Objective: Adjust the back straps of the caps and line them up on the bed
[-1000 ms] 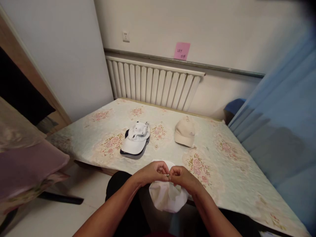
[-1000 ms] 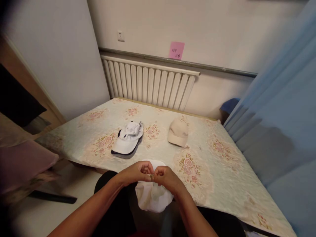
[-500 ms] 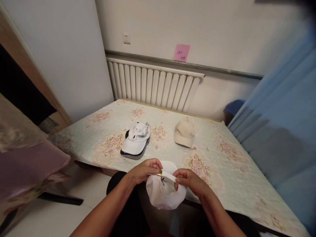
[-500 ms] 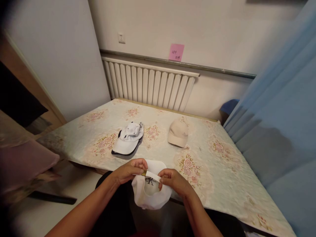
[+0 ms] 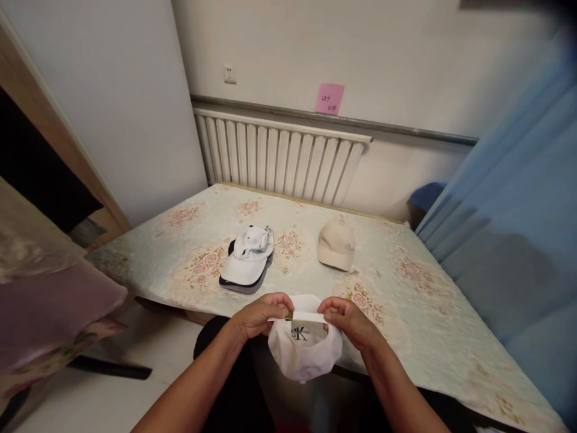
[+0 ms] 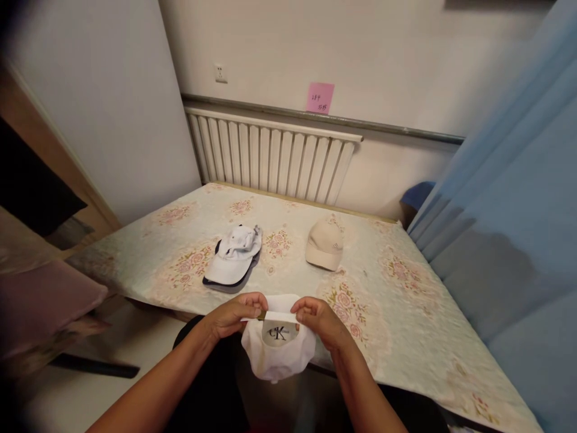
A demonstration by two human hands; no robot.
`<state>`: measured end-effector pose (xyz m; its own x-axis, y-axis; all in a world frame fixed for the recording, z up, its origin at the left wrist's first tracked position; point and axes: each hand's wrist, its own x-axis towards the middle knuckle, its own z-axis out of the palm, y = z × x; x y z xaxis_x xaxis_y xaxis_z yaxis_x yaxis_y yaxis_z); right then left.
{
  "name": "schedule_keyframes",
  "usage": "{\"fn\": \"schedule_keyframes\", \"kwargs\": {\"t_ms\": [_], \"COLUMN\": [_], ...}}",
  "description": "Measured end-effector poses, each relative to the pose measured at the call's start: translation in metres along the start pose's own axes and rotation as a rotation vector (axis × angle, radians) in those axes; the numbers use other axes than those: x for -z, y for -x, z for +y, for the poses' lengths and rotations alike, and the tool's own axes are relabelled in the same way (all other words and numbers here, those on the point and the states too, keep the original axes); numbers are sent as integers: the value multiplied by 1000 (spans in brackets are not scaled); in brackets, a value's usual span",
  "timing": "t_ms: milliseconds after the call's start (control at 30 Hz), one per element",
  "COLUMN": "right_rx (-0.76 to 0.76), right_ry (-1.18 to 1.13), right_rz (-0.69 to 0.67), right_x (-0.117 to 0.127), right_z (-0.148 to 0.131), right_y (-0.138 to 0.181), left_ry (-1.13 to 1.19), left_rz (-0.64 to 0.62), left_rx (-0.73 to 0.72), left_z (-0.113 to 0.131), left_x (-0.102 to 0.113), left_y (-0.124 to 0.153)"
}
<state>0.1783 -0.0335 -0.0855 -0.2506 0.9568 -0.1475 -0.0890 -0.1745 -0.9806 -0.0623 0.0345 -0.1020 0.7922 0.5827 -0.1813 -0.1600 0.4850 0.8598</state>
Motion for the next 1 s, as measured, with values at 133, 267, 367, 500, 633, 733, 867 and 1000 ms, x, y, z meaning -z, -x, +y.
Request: {"fn": "schedule_keyframes", "kwargs": {"t_ms": [133, 267, 367, 500, 633, 733, 867, 1000], "right_rx": [-15, -29, -31, -43, -42, -41, -37, -54], "right_ry": [-21, -27, -34, -27, -25, -23, -20, -24], "right_rz": [12, 19, 14, 28, 29, 33, 37, 44], "right_x": [1, 0, -1, -1, -1, 0, 3, 6], "right_z": [0, 1, 2, 4, 4, 4, 5, 6], "right_y": [-1, 0, 1, 2, 2, 2, 2, 1], "left_ry": [-5, -7, -11, -19, -28, -46, -85, -118], "left_rz": [2, 6, 20, 36, 41, 32, 19, 9], "left_rx": [21, 26, 32, 29, 40, 49, 69, 80], "left_z": [-2, -3, -3, -3, -5, -7, -7, -4], "left_x": [1, -2, -4, -5, -3, -3, -2, -4], "left_y": [0, 2, 3, 3, 1, 0, 0, 1]}}
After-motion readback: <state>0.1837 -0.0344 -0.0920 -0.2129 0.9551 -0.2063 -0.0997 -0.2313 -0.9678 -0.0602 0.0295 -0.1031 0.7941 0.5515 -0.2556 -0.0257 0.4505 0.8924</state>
